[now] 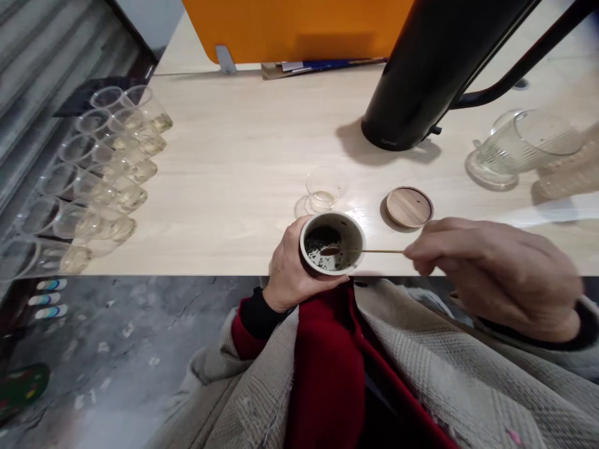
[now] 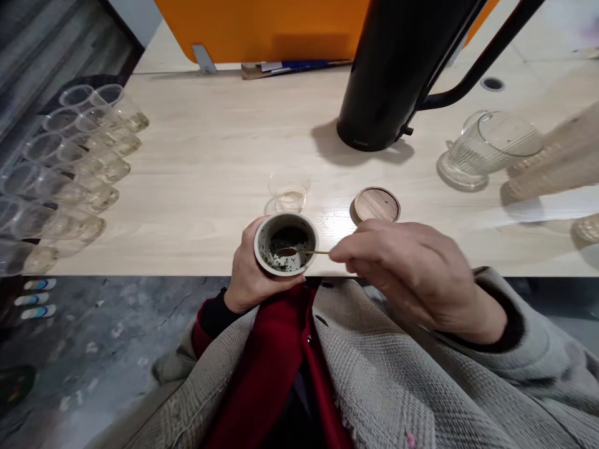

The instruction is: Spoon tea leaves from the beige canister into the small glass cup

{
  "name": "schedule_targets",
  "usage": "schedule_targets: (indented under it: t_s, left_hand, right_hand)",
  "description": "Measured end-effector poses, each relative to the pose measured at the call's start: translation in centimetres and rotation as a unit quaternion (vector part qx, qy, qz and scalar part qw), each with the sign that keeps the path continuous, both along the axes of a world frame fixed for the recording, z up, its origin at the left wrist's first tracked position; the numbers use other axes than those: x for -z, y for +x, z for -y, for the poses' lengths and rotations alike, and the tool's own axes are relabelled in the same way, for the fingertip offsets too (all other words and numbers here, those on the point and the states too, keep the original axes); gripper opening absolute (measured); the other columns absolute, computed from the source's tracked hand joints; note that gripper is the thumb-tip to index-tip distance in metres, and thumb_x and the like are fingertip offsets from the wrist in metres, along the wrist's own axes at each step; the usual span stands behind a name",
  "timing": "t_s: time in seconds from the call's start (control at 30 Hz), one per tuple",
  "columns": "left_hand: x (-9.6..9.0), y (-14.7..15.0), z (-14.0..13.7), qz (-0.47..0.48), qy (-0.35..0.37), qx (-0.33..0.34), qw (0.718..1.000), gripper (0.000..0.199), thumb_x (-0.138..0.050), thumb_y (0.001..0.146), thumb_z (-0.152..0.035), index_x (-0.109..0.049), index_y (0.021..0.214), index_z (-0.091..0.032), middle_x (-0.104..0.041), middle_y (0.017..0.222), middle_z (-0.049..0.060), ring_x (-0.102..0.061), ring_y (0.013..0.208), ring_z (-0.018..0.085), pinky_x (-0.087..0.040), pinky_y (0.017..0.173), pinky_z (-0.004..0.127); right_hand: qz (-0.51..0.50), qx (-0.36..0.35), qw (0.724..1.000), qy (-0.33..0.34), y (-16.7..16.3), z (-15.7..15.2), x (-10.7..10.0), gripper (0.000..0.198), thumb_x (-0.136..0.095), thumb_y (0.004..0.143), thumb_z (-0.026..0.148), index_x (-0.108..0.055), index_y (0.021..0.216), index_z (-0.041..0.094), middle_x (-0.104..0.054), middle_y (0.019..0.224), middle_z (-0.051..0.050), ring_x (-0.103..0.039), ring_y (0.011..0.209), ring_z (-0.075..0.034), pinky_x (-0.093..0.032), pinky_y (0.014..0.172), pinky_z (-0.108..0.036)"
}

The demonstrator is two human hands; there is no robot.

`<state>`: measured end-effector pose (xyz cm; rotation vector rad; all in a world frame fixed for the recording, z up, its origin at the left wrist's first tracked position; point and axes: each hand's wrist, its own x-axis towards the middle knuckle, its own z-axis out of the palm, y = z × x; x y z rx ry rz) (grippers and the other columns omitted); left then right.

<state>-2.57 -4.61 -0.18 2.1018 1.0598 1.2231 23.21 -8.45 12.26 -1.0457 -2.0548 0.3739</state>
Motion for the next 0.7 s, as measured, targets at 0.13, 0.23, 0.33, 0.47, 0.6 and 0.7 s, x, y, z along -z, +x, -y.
schedule_targets:
  t_s: [0.13,0.23,0.33,0.47,0.6,0.7]
  left_hand:
    - [-0.2,-0.1,0.0,0.006,-0.019,0.012,1.000,0.108,-0.092,0.069,-0.067,-0.040,0.154,-0.025,-0.063,0.143,0.015,-0.068,0.130,0.035,-0.060,0.107,0.051]
    - [-0.2,-0.2,0.0,0.011,-0.029,0.018,0.999,0.110,-0.094,0.068,-0.066,-0.040,0.154,-0.025,-0.063,0.144,0.015,-0.066,0.132,0.035,-0.059,0.109,0.053]
    - [-0.2,-0.2,0.0,0.016,-0.037,0.023,0.999,0.111,-0.096,0.066,-0.064,-0.040,0.155,-0.027,-0.062,0.145,0.014,-0.066,0.133,0.036,-0.058,0.110,0.054]
    - [-0.5,-0.2,0.0,0.012,-0.042,0.021,0.999,0.111,-0.097,0.065,-0.063,-0.041,0.155,-0.029,-0.062,0.145,0.012,-0.066,0.132,0.036,-0.058,0.110,0.054]
    - [-0.7,-0.1,0.1,0.010,-0.048,0.018,0.999,0.108,-0.096,0.068,-0.060,-0.040,0.156,-0.030,-0.061,0.147,0.011,-0.065,0.134,0.036,-0.058,0.111,0.055]
    - [-0.8,0.0,0.2,0.012,-0.051,0.019,0.998,0.109,-0.096,0.067,-0.059,-0.039,0.156,-0.030,-0.062,0.147,0.011,-0.065,0.135,0.036,-0.058,0.112,0.055]
  right_hand:
    - [0.069,-0.123,0.990,0.025,-1.0,-1.8,0.7,0.021,-0.054,0.102,0.004,-0.063,0.118,0.015,-0.066,0.086,-0.003,-0.060,0.072,-0.011,-0.047,0.063,-0.025]
    - [0.070,-0.139,0.988,0.013,-1.4,-2.3,1.4,0.022,-0.054,0.101,0.003,-0.062,0.117,0.015,-0.060,0.082,0.000,-0.053,0.069,-0.011,-0.043,0.061,-0.025]
    - [0.074,-0.137,0.988,0.016,-1.7,-2.4,1.8,0.022,-0.054,0.101,0.003,-0.062,0.116,0.016,-0.059,0.083,0.000,-0.052,0.070,-0.011,-0.043,0.062,-0.025]
    - [0.061,-0.146,0.987,0.000,-1.9,-2.5,2.1,0.022,-0.052,0.102,0.003,-0.062,0.117,0.016,-0.059,0.084,0.000,-0.052,0.071,-0.010,-0.042,0.063,-0.023]
    - [0.044,-0.188,0.981,-0.029,-1.4,-2.9,1.9,0.021,-0.052,0.102,0.004,-0.061,0.117,0.015,-0.059,0.083,0.000,-0.053,0.070,-0.010,-0.043,0.062,-0.022]
    - [0.058,-0.207,0.975,-0.048,-0.8,-3.3,1.4,0.018,-0.052,0.103,0.007,-0.063,0.116,0.013,-0.059,0.083,-0.001,-0.054,0.071,-0.011,-0.044,0.062,-0.024]
